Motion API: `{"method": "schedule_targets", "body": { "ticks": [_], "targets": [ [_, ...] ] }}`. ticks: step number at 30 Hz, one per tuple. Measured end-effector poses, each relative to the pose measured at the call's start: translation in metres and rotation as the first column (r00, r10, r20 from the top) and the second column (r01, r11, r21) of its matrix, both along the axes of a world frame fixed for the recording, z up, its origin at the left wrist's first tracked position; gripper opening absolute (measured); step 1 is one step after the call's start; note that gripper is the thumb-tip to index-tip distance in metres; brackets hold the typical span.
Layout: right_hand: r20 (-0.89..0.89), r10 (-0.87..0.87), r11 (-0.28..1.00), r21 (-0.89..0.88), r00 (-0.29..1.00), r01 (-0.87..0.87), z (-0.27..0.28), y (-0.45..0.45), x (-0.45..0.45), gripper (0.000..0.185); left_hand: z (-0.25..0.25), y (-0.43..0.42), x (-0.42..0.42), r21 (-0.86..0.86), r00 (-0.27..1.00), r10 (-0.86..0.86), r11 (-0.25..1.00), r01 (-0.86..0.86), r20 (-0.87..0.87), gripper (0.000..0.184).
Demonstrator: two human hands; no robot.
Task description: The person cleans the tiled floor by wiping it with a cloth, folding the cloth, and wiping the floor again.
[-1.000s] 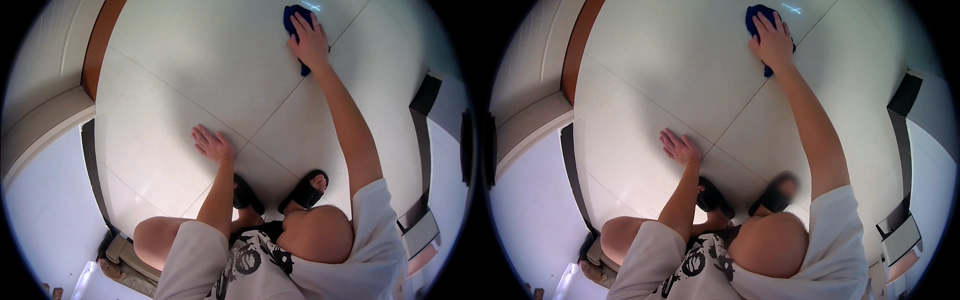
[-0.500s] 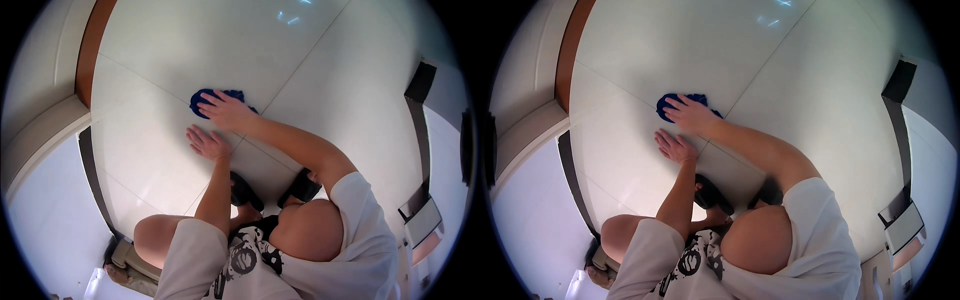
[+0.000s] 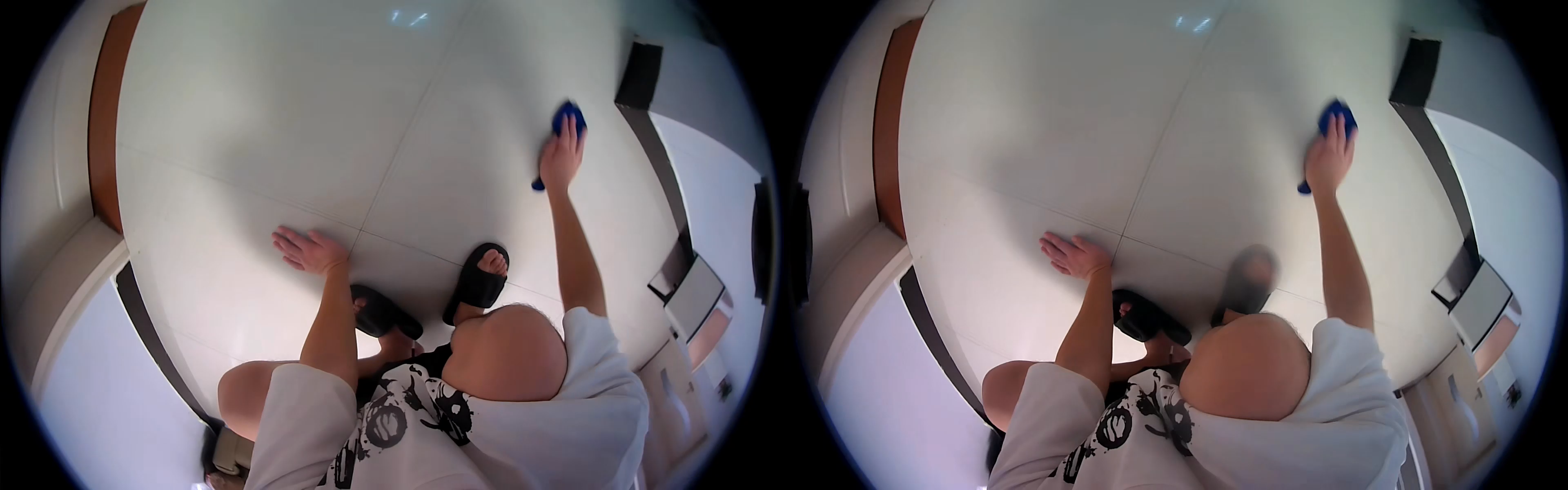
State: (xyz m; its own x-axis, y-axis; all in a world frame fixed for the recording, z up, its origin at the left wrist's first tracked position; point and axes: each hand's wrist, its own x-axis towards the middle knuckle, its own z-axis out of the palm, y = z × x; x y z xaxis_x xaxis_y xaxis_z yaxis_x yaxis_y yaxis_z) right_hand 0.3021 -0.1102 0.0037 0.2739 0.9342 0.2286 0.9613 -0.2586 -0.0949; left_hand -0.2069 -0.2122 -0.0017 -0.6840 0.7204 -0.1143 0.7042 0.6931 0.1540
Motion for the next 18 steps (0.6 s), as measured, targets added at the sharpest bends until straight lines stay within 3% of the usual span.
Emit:
{"method": "schedule_targets", "body": {
  "ticks": [2,5,7,10,12,18],
  "targets": [
    [-0.040,-0.223,0.975,-0.015,0.974,0.222,-0.011,-0.086,0.018,0.053,-0.001,0.000,0.000,-0.020,1.000,0.003,1.000,-0.003,-0.023,0.076],
    [-0.015,-0.282,0.957,-0.084,0.959,0.279,-0.023,-0.169,0.008,0.059,-0.001,0.004,0.000,-0.067,0.997,0.018,0.997,-0.023,-0.071,0.074],
    [0.013,-0.349,0.914,-0.216,0.937,0.344,-0.024,-0.166,0.004,0.062,-0.006,0.004,0.001,-0.089,0.995,0.025,0.995,-0.034,-0.099,0.074],
    [-0.080,-0.378,0.881,-0.338,0.922,0.332,-0.028,-0.170,0.015,0.072,-0.005,0.003,0.000,-0.081,0.997,0.021,0.996,-0.027,-0.068,0.077],
    [-0.178,-0.506,0.765,-0.545,0.844,0.344,-0.015,-0.161,0.018,0.082,-0.003,0.003,0.001,-0.083,0.998,0.015,0.996,-0.020,-0.059,0.077],
    [-0.204,-0.568,0.678,-0.665,0.797,0.313,0.014,-0.143,0.010,0.092,-0.006,0.005,0.002,-0.100,0.993,-0.006,0.995,-0.006,-0.118,0.075]
  ]
}}
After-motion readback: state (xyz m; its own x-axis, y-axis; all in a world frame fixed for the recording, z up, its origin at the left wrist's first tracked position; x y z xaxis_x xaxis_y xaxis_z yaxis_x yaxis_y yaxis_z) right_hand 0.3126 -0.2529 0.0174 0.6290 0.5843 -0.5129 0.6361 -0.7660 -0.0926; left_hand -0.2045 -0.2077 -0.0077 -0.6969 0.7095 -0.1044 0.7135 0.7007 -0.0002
